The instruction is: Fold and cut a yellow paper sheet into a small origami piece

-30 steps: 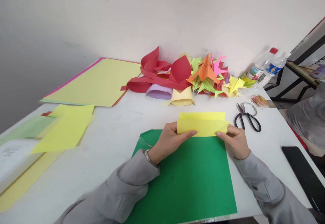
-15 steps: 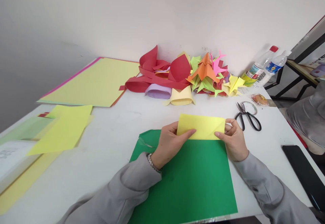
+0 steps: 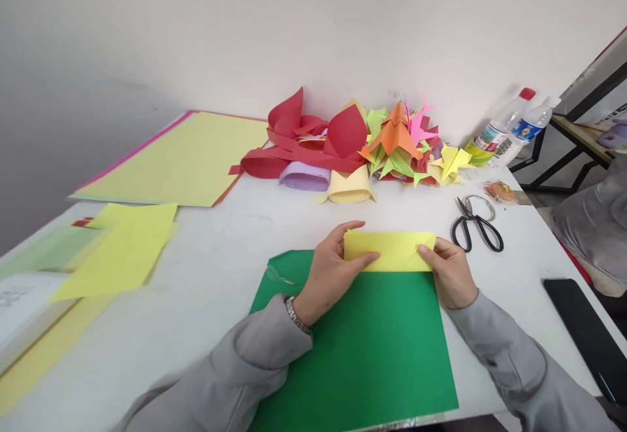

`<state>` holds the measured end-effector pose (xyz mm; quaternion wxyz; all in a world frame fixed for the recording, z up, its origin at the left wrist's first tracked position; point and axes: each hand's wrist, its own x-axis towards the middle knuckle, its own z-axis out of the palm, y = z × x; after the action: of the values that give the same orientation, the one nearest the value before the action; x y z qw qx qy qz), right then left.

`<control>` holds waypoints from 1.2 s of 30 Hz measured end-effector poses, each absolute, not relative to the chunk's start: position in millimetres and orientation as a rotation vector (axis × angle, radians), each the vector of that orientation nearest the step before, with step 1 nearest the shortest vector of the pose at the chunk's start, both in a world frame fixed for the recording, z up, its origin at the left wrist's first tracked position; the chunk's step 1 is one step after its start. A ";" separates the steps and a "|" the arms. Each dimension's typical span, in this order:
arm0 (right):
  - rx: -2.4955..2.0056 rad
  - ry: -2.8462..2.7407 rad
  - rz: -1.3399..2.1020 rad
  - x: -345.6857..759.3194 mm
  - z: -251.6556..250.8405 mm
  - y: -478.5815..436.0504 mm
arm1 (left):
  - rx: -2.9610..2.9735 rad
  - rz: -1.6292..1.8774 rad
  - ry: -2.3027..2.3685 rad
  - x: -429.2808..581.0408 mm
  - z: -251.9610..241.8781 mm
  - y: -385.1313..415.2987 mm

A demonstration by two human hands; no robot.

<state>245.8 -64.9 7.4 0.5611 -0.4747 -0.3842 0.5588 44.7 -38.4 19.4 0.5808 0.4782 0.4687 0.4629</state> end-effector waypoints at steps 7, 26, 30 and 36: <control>-1.141 -0.911 1.265 245.0 7.0 -63.9 | 1.109 1.049 1.143 44.3 16.3 -36.7; -1.123 -0.768 1.225 245.9 7.7 -61.0 | 1.113 0.963 1.141 40.1 11.9 -34.8; -1.134 -0.765 1.220 245.1 7.7 -61.2 | 1.127 0.955 1.151 39.2 11.0 -34.9; -1.149 -0.775 1.218 245.2 7.6 -61.8 | 1.119 0.971 1.161 39.4 11.4 -34.5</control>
<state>245.2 -61.8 7.6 0.6038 -0.4963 -0.3347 0.5263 39.4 -34.5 11.4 0.5887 0.4804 0.4987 0.4170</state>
